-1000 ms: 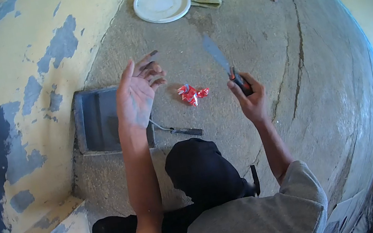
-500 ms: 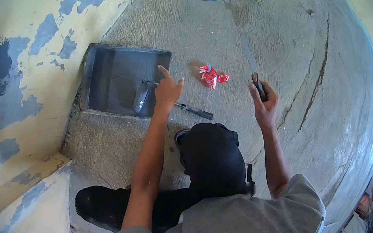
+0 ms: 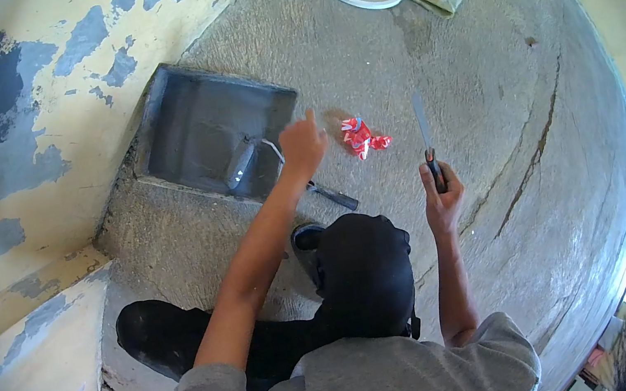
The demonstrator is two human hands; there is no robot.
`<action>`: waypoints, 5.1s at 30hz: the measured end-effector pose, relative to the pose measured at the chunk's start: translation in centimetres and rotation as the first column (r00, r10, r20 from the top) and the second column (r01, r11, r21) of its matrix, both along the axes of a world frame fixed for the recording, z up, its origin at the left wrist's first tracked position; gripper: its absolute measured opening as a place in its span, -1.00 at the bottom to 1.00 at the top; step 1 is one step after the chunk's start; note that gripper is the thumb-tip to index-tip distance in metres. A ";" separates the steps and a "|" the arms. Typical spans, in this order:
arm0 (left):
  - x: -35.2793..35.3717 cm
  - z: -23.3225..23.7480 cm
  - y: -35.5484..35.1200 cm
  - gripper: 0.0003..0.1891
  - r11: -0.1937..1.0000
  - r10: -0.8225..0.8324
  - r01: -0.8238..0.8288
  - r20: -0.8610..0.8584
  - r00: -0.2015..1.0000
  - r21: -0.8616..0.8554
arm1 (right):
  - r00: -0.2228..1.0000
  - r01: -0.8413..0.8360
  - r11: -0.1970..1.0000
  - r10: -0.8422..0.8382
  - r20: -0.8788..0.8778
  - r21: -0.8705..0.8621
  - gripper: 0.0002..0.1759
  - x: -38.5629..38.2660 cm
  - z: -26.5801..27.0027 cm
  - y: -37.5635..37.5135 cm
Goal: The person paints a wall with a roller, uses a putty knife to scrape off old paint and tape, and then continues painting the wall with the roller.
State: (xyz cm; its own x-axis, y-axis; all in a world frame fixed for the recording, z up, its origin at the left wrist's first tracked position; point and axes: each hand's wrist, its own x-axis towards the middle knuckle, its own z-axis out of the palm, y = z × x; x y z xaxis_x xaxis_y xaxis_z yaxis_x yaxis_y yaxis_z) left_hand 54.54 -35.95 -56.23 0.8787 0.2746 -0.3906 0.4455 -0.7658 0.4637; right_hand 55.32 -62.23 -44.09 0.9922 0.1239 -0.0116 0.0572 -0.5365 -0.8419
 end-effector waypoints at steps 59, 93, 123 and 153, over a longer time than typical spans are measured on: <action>-55.8 53.8 38.5 0.04 -0.156 -0.412 -0.940 0.845 0.341 0.303 | 0.704 -0.646 0.418 0.649 0.288 0.639 -0.64 -38.5 24.3 56.6; -54.8 53.9 36.7 -0.04 -0.195 -0.359 -0.920 0.848 0.390 0.341 | 0.698 -0.716 0.593 0.587 0.411 0.369 -0.71 -37.0 22.3 58.1; -55.3 52.8 37.4 -0.13 -0.140 -0.364 -0.959 0.888 0.282 0.248 | -0.588 0.051 0.352 0.767 0.256 -0.935 -0.86 -33.0 53.4 56.1; -54.9 53.0 37.6 -0.20 -0.204 -0.384 -0.955 0.880 0.281 0.216 | 0.564 -0.759 0.415 0.804 0.188 0.502 -0.70 -36.2 26.3 53.8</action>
